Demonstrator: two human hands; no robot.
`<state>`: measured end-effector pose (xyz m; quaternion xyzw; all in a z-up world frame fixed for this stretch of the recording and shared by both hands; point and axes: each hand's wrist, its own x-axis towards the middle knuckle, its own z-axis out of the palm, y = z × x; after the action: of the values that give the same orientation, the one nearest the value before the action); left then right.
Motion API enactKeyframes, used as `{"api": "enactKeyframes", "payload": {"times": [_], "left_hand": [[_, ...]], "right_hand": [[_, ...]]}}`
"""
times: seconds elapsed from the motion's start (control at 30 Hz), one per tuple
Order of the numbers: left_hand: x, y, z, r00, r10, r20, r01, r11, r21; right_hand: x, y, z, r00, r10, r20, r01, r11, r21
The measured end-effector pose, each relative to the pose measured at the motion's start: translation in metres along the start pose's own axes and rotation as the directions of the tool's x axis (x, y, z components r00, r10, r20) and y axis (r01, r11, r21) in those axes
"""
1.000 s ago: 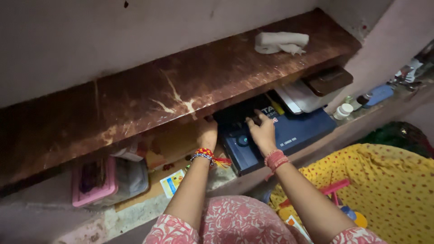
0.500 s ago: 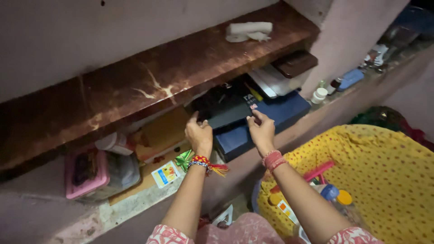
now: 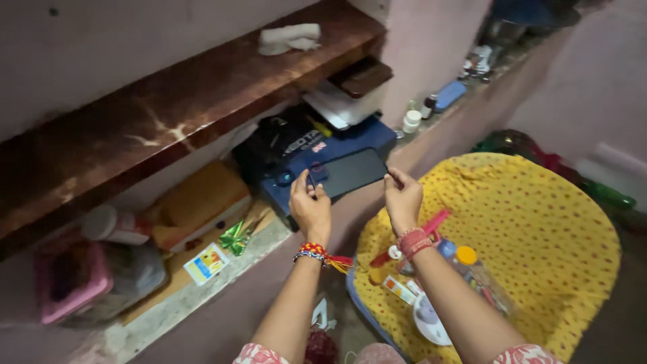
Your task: The person wipes a shelf with a cloth, moves containers, wipes a phone, and places various small items including medicine bottles, a case, and a small box into a yellow bassinet.
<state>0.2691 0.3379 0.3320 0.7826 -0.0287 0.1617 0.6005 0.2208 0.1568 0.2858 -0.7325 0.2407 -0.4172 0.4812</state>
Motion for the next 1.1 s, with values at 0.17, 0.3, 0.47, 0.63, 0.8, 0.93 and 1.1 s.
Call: {"api": "enactKeyframes", "payload": {"times": [0.17, 0.3, 0.47, 0.63, 0.8, 0.93, 1.1], "left_hand": [[-0.033, 0.012, 0.029, 0.997, -0.005, 0.081, 0.006, 1.0, -0.008], [-0.058, 0.012, 0.054, 0.987, -0.001, 0.16, -0.003, 1.0, 0.027], [-0.09, 0.003, 0.084, 0.969, -0.049, 0.243, 0.038, 0.998, 0.053], [-0.115, -0.009, 0.107, 0.95, -0.064, 0.306, 0.059, 0.998, 0.024], [-0.14, -0.023, 0.121, 0.93, -0.075, 0.359, 0.039, 0.994, 0.106], [-0.161, -0.042, 0.133, 0.942, 0.047, 0.333, -0.079, 0.993, 0.082], [-0.189, -0.063, 0.141, 0.875, -0.147, 0.462, 0.09, 0.985, 0.144]], "right_hand": [[0.002, 0.027, -0.047, 0.994, 0.078, -0.081, -0.085, 0.993, -0.077], [0.0, 0.049, -0.084, 0.99, 0.057, -0.126, -0.072, 0.991, -0.112], [-0.009, 0.065, -0.123, 0.968, 0.177, -0.178, -0.204, 0.968, -0.144], [-0.021, 0.084, -0.15, 0.927, 0.285, -0.242, -0.326, 0.933, -0.151], [-0.039, 0.11, -0.174, 0.906, 0.332, -0.262, -0.376, 0.916, -0.142], [-0.053, 0.142, -0.192, 0.903, 0.339, -0.265, -0.402, 0.885, -0.235], [-0.083, 0.193, -0.212, 0.903, 0.336, -0.268, -0.395, 0.895, -0.208]]}}
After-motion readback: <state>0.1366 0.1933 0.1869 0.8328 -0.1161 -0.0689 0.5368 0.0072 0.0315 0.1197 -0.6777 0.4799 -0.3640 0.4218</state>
